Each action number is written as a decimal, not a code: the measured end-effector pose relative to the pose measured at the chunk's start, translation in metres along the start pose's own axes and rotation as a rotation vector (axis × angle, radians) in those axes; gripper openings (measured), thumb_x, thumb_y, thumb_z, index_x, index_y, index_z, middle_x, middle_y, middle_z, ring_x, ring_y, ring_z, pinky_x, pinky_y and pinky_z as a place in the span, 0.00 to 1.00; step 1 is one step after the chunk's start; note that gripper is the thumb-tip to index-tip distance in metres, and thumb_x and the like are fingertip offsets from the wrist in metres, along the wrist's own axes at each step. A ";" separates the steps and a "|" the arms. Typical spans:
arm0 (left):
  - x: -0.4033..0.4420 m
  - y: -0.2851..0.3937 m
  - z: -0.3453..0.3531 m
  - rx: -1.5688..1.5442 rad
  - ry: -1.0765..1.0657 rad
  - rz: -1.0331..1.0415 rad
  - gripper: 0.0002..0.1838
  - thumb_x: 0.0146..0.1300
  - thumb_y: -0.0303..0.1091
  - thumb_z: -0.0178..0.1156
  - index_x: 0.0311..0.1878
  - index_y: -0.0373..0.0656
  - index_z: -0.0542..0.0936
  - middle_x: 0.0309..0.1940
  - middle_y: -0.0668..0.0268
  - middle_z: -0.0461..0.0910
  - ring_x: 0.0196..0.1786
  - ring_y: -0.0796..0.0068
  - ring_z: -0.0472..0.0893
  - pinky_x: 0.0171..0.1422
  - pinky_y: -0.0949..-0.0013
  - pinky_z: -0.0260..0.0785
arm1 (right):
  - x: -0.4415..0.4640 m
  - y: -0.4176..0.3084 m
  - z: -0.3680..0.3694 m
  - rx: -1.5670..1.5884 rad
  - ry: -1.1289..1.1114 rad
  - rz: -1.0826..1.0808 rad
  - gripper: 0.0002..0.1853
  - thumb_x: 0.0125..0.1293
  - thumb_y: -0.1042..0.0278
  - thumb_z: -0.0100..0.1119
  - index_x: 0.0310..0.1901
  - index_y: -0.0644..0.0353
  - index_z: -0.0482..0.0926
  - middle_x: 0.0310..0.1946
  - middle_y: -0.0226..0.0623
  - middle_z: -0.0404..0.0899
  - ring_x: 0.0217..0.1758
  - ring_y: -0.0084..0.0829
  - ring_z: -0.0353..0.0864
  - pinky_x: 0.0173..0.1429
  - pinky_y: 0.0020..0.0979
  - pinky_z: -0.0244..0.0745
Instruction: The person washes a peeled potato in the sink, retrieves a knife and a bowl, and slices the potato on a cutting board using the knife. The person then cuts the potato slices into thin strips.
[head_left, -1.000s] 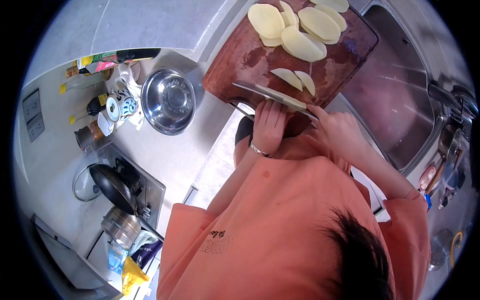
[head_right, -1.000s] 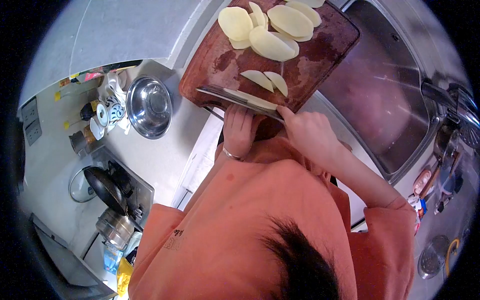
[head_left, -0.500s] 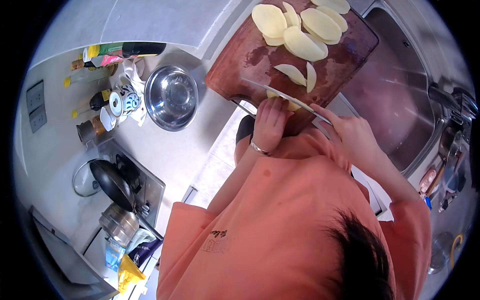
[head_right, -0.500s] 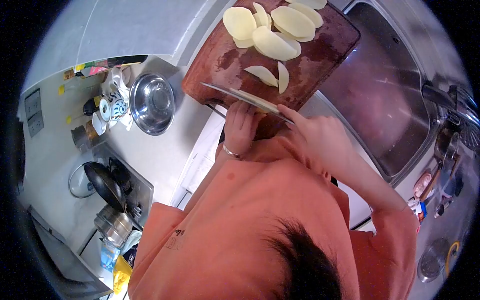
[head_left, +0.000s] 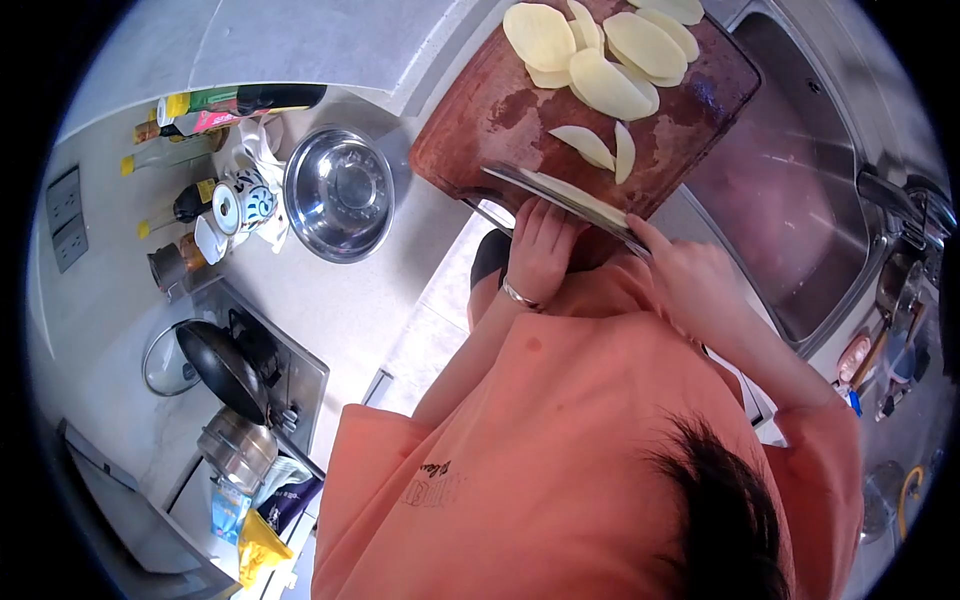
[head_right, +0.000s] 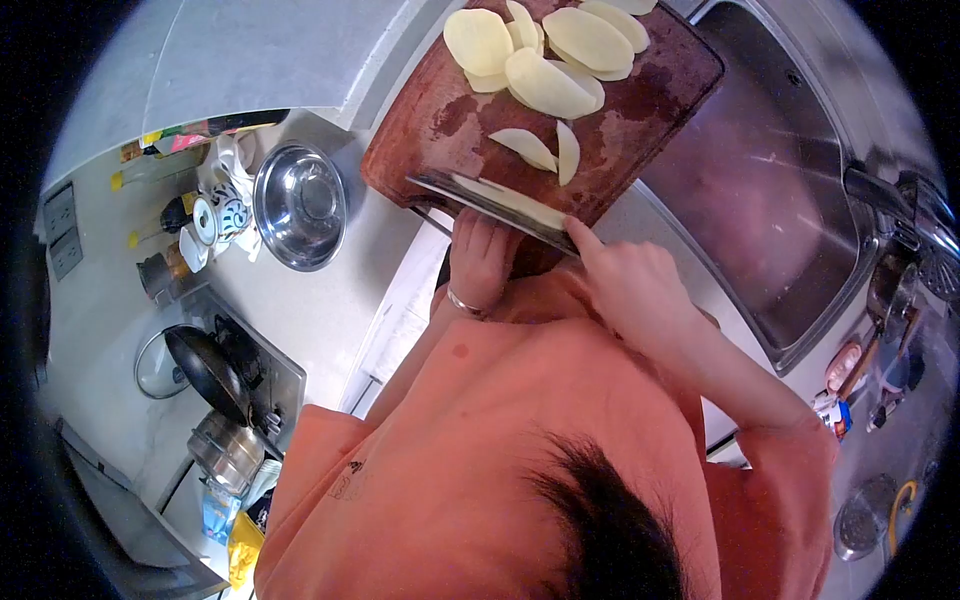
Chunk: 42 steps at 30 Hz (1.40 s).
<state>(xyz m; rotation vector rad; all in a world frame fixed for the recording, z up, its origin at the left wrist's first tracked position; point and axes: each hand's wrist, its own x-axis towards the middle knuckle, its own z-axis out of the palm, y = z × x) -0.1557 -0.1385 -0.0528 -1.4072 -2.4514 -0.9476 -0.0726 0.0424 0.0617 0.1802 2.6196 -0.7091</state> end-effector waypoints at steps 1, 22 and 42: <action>0.000 0.000 0.000 0.001 -0.001 -0.001 0.14 0.51 0.28 0.61 0.42 0.36 0.78 0.46 0.53 0.75 0.51 0.55 0.75 0.57 0.52 0.66 | 0.007 0.001 0.005 -0.016 -0.015 -0.002 0.24 0.62 0.63 0.52 0.59 0.63 0.67 0.18 0.44 0.77 0.21 0.45 0.78 0.26 0.42 0.73; 0.000 0.000 0.001 0.003 0.037 0.012 0.13 0.52 0.28 0.62 0.41 0.35 0.78 0.45 0.53 0.75 0.50 0.56 0.75 0.56 0.53 0.68 | -0.010 -0.003 -0.015 0.041 0.017 0.013 0.24 0.64 0.55 0.53 0.60 0.51 0.68 0.17 0.43 0.75 0.19 0.47 0.77 0.25 0.43 0.72; 0.005 0.000 0.001 -0.034 0.046 -0.029 0.19 0.46 0.28 0.68 0.43 0.35 0.77 0.43 0.55 0.76 0.46 0.54 0.76 0.53 0.54 0.69 | 0.042 0.016 -0.002 0.235 0.105 0.012 0.21 0.62 0.69 0.51 0.58 0.51 0.69 0.20 0.49 0.75 0.25 0.50 0.77 0.31 0.47 0.71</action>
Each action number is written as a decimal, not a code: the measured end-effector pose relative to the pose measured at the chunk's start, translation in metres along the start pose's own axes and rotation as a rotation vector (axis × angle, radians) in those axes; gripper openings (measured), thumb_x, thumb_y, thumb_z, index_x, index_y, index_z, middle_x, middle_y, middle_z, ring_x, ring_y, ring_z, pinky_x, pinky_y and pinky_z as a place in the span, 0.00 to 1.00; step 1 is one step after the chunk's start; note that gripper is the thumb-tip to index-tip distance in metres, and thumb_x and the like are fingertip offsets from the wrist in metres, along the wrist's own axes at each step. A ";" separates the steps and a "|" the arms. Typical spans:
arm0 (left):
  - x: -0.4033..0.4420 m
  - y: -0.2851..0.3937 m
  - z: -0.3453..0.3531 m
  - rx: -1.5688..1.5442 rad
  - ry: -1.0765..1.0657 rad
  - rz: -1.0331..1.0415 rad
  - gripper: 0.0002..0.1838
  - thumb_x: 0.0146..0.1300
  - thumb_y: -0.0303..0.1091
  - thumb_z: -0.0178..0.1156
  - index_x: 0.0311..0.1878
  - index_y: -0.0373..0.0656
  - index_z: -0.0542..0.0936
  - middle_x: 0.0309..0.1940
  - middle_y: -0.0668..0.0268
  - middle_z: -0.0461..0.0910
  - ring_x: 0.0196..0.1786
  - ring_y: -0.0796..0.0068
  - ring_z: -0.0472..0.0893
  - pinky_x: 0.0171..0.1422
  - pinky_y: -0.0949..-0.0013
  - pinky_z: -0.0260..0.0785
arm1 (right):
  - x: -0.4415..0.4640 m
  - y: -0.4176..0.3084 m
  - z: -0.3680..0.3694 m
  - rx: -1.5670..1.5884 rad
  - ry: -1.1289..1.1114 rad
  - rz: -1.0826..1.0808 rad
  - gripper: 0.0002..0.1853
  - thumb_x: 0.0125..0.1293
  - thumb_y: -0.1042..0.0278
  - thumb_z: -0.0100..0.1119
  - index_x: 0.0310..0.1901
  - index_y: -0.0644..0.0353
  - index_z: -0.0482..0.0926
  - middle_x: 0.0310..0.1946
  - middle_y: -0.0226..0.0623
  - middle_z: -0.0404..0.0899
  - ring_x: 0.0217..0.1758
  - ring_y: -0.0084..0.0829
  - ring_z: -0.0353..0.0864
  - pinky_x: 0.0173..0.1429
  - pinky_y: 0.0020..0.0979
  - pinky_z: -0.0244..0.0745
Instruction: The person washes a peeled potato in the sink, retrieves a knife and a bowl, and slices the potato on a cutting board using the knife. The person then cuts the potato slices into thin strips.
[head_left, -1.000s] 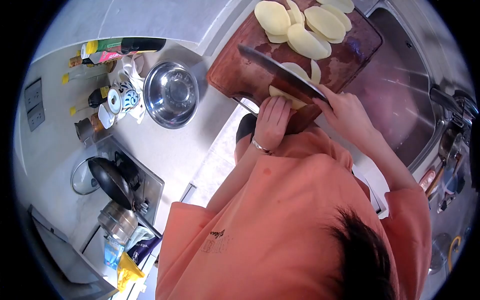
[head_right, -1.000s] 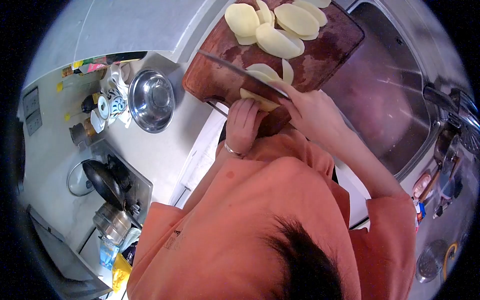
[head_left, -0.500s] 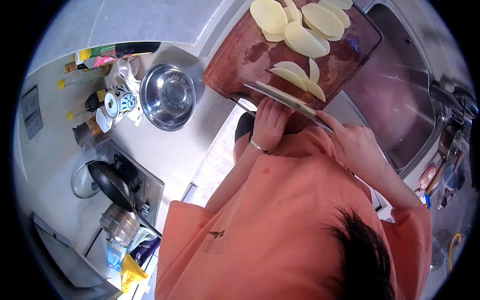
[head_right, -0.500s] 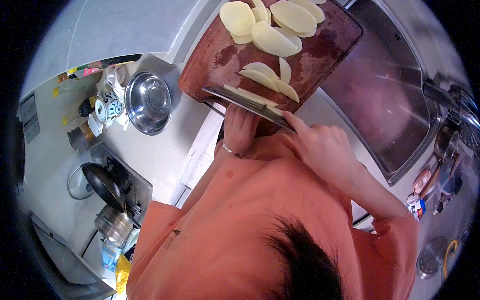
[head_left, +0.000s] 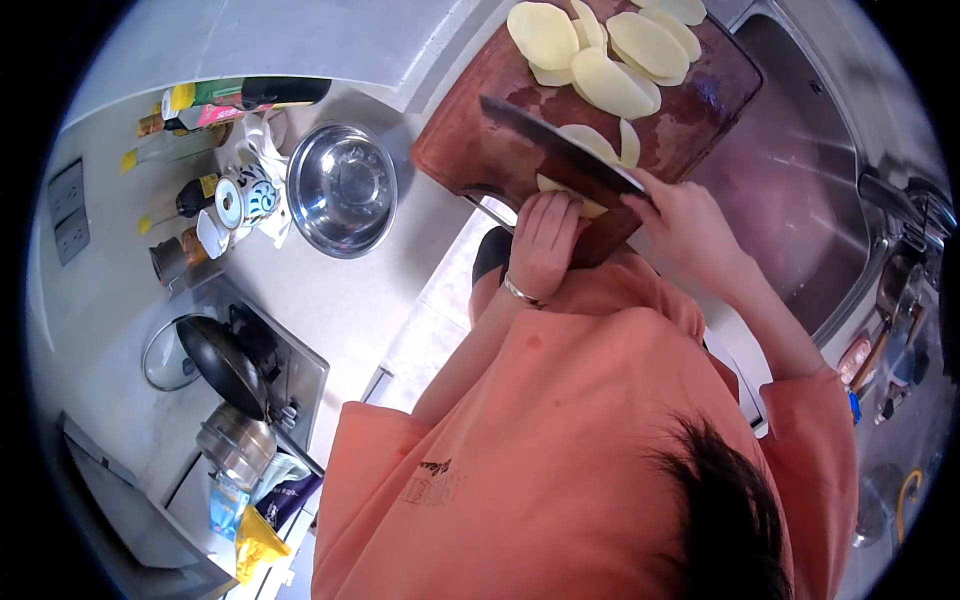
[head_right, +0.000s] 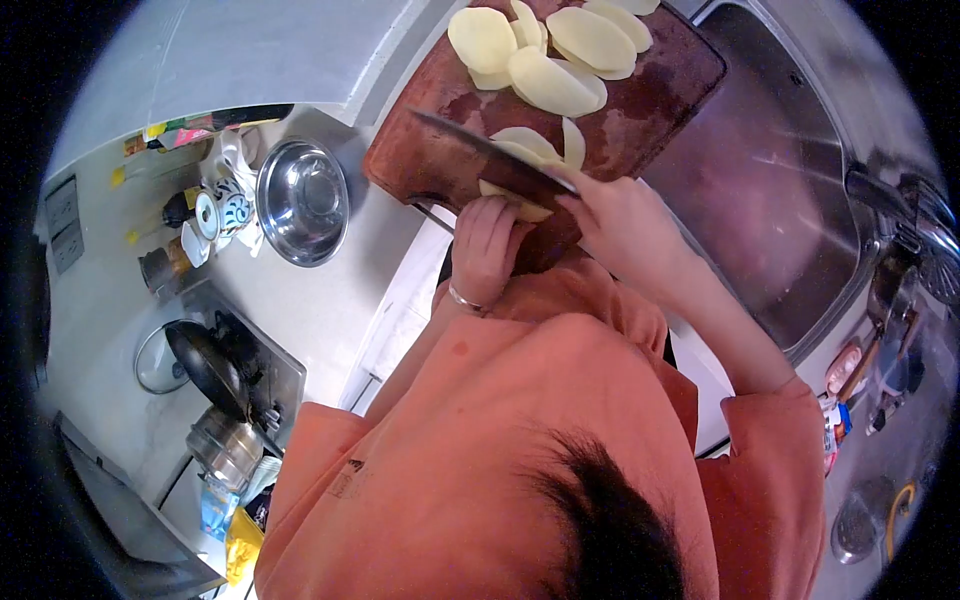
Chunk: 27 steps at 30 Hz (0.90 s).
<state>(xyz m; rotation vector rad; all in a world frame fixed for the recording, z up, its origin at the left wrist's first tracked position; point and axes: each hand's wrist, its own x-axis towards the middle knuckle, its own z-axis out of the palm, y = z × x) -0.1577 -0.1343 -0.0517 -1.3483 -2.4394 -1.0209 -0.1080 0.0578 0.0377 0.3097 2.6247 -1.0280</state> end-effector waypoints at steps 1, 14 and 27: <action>0.001 0.000 -0.002 0.003 0.003 0.005 0.19 0.46 0.28 0.68 0.43 0.35 0.77 0.43 0.55 0.76 0.46 0.54 0.76 0.53 0.54 0.69 | 0.002 0.002 -0.003 0.036 0.044 0.014 0.21 0.62 0.69 0.51 0.58 0.50 0.70 0.19 0.50 0.75 0.25 0.51 0.77 0.31 0.46 0.71; 0.103 -0.017 -0.124 0.014 -0.123 -0.093 0.16 0.50 0.28 0.68 0.44 0.41 0.80 0.38 0.60 0.80 0.42 0.61 0.79 0.48 0.65 0.70 | -0.029 0.013 -0.006 -0.538 0.183 -0.231 0.32 0.51 0.72 0.54 0.62 0.50 0.68 0.27 0.37 0.73 0.29 0.34 0.79 0.31 0.33 0.75; 0.128 -0.054 -0.057 -0.026 -0.813 0.154 0.11 0.50 0.31 0.62 0.39 0.43 0.80 0.31 0.61 0.81 0.35 0.61 0.80 0.42 0.62 0.73 | -0.031 0.030 -0.001 -0.785 0.265 -0.376 0.30 0.52 0.69 0.52 0.62 0.53 0.68 0.25 0.31 0.68 0.27 0.28 0.75 0.30 0.29 0.74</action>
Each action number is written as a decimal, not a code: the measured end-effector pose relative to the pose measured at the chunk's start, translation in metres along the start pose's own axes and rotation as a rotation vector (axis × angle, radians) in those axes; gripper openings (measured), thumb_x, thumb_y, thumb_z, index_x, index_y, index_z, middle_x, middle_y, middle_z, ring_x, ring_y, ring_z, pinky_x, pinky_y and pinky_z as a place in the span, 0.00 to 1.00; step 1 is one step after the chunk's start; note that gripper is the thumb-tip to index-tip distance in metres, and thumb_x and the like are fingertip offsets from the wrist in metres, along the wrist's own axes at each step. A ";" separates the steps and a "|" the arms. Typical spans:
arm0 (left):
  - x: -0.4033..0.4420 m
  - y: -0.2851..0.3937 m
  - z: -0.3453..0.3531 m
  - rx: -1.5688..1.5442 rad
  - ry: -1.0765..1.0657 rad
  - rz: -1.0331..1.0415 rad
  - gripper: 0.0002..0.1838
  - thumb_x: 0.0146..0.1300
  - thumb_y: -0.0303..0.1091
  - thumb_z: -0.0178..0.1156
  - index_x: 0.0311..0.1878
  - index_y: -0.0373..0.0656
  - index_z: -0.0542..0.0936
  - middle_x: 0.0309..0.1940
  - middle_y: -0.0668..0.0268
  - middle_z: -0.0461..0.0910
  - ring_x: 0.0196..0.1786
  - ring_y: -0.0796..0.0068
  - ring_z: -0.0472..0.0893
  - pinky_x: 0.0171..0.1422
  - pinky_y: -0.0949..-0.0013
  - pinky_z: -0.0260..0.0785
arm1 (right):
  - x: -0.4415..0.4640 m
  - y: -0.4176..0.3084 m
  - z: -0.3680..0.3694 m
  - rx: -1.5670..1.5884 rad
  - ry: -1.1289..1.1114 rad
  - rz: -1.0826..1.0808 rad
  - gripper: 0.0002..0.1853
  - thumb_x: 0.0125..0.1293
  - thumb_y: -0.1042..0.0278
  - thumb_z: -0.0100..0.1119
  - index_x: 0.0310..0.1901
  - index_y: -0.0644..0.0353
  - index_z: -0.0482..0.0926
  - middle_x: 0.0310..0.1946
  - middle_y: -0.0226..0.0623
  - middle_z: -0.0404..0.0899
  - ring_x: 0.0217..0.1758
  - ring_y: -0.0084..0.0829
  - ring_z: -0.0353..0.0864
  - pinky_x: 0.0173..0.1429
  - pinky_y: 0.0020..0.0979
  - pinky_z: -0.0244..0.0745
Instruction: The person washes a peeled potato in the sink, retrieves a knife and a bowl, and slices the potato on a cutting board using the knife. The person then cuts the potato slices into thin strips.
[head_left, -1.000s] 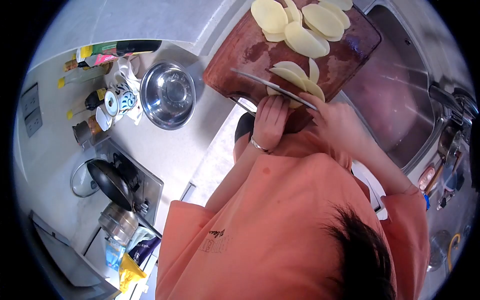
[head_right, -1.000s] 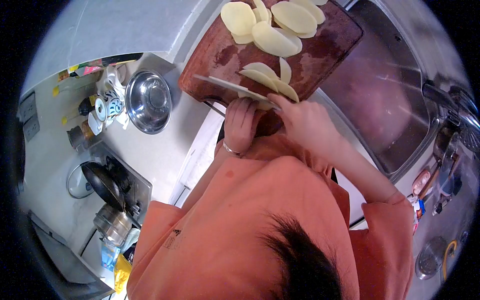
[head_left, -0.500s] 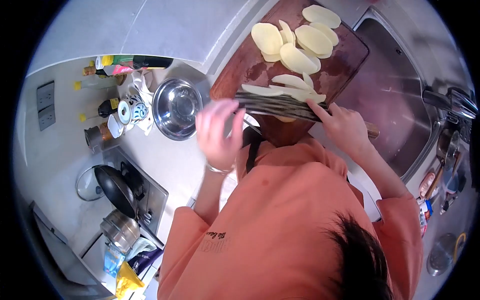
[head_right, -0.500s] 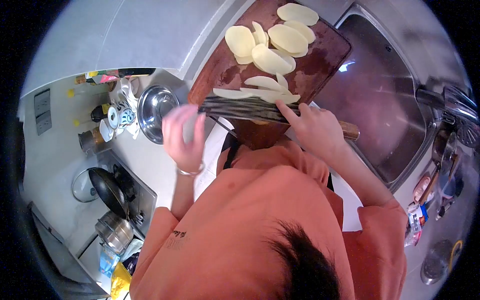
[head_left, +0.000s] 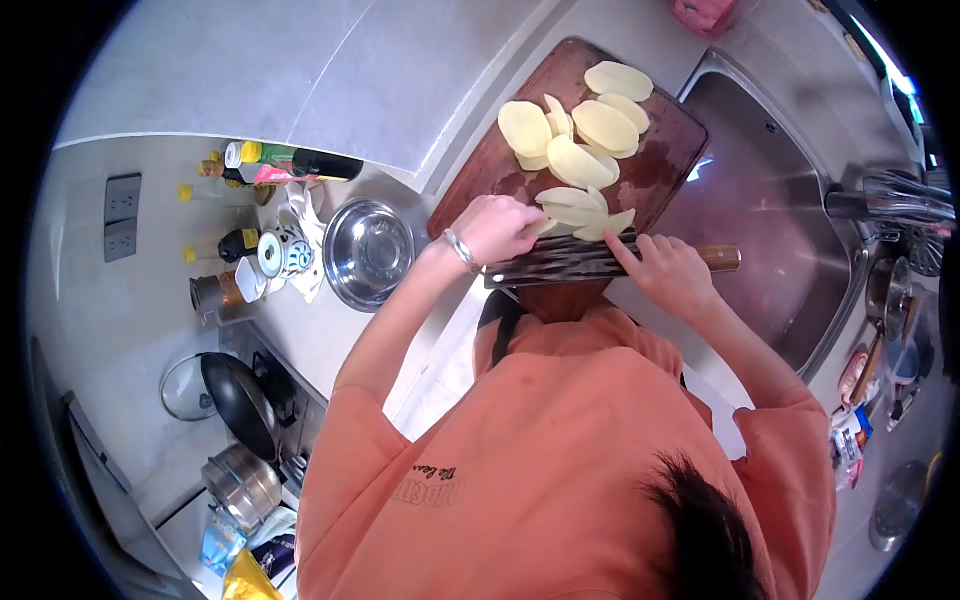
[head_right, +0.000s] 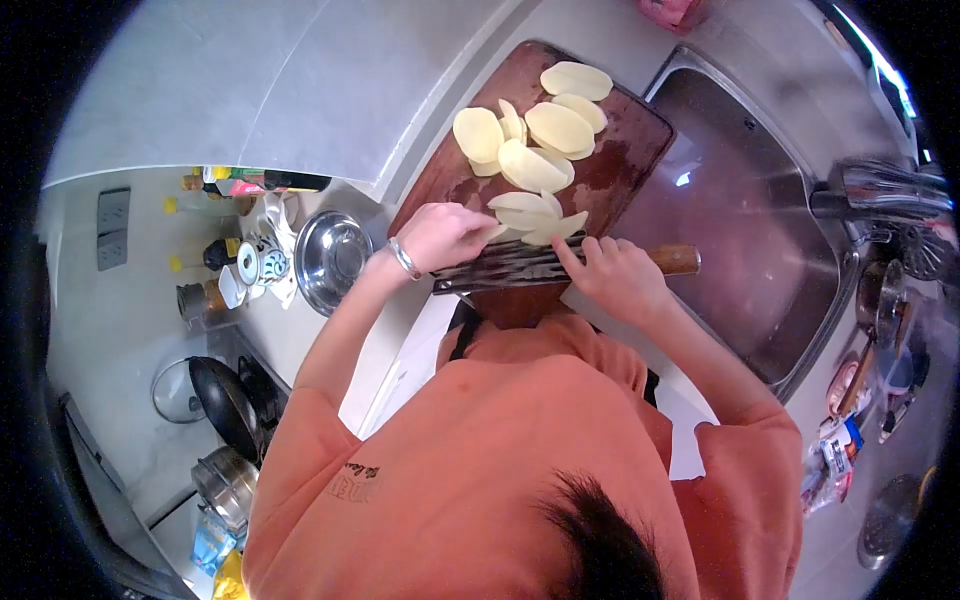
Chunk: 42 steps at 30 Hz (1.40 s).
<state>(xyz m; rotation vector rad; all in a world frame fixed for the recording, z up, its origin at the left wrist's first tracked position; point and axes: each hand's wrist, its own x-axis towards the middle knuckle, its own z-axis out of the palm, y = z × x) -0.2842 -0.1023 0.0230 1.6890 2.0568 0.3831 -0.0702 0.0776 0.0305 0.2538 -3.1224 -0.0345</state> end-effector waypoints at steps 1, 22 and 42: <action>0.001 0.000 0.002 -0.059 0.069 -0.014 0.13 0.48 0.30 0.62 0.40 0.43 0.79 0.31 0.62 0.80 0.34 0.61 0.80 0.41 0.63 0.73 | 0.000 0.000 0.000 0.005 0.019 -0.015 0.27 0.53 0.68 0.52 0.59 0.55 0.71 0.24 0.31 0.69 0.26 0.28 0.76 0.28 0.27 0.74; 0.029 0.017 0.026 -0.164 0.124 -0.049 0.10 0.50 0.32 0.62 0.38 0.45 0.78 0.36 0.62 0.77 0.41 0.61 0.79 0.45 0.62 0.73 | 0.012 -0.009 -0.006 0.017 0.052 -0.026 0.17 0.53 0.68 0.54 0.47 0.58 0.70 0.26 0.32 0.75 0.28 0.28 0.78 0.31 0.27 0.75; 0.033 0.004 0.011 -0.162 0.233 -0.123 0.11 0.50 0.34 0.63 0.39 0.49 0.80 0.37 0.64 0.76 0.45 0.63 0.77 0.49 0.62 0.70 | 0.013 -0.009 -0.020 0.206 -0.064 0.019 0.21 0.51 0.71 0.57 0.49 0.57 0.72 0.26 0.36 0.75 0.30 0.36 0.80 0.33 0.35 0.76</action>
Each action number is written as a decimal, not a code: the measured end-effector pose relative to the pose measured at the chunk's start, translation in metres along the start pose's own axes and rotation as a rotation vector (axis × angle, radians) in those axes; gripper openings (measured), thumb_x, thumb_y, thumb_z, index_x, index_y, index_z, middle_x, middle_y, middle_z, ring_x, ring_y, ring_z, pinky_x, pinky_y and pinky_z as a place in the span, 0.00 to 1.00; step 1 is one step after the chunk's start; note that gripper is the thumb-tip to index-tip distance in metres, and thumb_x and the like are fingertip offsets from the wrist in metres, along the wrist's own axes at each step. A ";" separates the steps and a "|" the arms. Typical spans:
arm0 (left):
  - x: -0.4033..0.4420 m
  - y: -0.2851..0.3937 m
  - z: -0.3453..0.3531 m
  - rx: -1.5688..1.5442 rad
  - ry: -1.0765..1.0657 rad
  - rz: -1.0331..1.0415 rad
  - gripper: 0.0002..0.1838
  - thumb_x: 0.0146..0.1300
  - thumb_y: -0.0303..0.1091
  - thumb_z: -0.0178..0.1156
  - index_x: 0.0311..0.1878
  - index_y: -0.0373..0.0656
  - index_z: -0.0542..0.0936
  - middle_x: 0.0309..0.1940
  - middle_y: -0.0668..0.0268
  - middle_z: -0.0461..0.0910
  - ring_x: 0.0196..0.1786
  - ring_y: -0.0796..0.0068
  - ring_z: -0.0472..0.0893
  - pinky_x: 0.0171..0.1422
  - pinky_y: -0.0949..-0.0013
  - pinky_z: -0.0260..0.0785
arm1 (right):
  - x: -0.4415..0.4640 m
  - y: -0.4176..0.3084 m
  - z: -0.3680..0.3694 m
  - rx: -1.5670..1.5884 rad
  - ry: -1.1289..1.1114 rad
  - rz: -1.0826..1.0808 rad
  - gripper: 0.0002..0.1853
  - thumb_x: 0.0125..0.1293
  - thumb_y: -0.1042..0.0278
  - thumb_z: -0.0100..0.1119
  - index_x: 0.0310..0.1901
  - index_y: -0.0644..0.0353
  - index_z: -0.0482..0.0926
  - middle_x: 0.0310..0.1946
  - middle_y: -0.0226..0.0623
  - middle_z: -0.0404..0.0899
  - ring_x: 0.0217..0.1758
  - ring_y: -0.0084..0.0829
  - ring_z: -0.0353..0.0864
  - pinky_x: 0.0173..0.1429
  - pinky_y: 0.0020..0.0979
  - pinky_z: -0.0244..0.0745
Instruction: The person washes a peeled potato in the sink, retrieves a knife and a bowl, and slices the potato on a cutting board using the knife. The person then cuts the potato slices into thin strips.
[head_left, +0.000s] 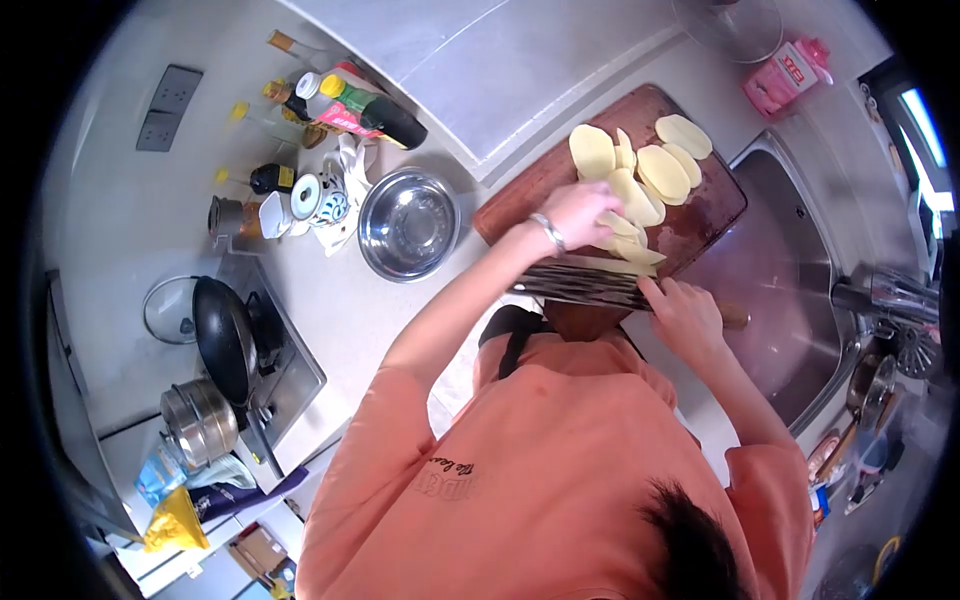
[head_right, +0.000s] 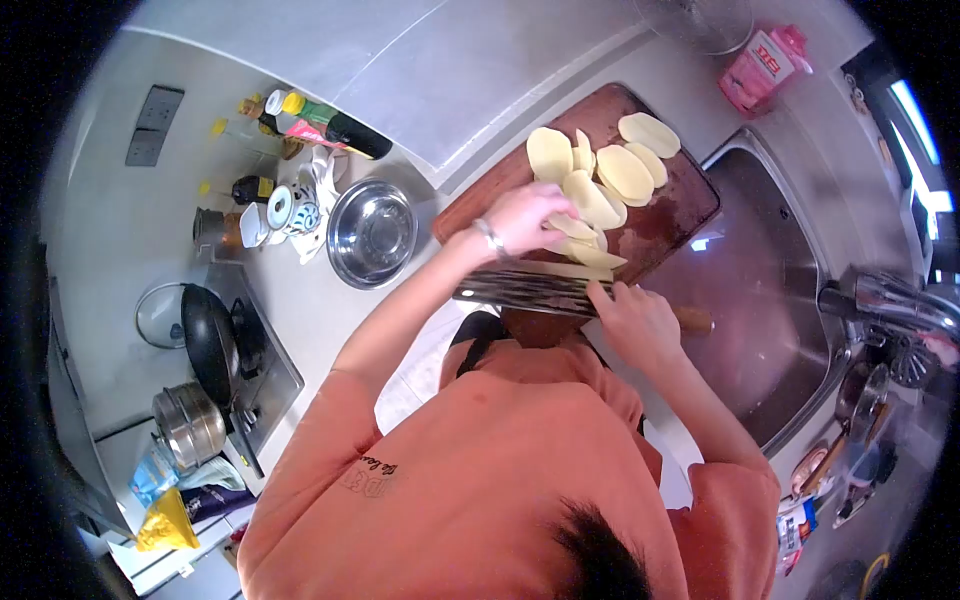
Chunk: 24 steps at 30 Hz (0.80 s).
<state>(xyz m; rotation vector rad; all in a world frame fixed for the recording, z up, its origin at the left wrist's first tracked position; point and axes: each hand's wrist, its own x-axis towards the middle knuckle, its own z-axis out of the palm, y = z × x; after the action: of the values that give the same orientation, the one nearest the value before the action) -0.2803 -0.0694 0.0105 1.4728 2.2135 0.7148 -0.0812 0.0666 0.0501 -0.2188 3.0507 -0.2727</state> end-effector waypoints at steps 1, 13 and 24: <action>-0.006 -0.001 -0.015 0.003 0.044 -0.010 0.11 0.51 0.35 0.63 0.40 0.49 0.80 0.37 0.64 0.76 0.43 0.63 0.77 0.49 0.62 0.71 | -0.003 -0.001 -0.002 0.083 -0.014 0.072 0.19 0.52 0.71 0.57 0.48 0.56 0.73 0.24 0.38 0.75 0.28 0.38 0.80 0.32 0.36 0.75; -0.110 0.017 -0.032 0.095 0.616 -0.237 0.06 0.51 0.31 0.66 0.33 0.45 0.80 0.29 0.65 0.79 0.32 0.67 0.80 0.37 0.67 0.74 | -0.010 0.025 -0.003 0.502 -0.136 0.370 0.08 0.59 0.64 0.59 0.35 0.58 0.77 0.20 0.49 0.75 0.26 0.51 0.77 0.30 0.44 0.69; -0.111 0.061 0.107 0.256 0.457 -0.165 0.06 0.50 0.35 0.55 0.30 0.47 0.77 0.40 0.64 0.72 0.48 0.66 0.73 0.48 0.64 0.70 | 0.019 0.086 0.030 0.390 0.034 -0.030 0.17 0.64 0.56 0.55 0.43 0.63 0.79 0.27 0.53 0.78 0.28 0.51 0.76 0.34 0.44 0.70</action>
<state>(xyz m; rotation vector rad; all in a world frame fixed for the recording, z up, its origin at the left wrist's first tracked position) -0.1329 -0.1318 -0.0341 1.3131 2.8259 0.7997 -0.1090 0.1425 0.0044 -0.2357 2.9473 -0.8660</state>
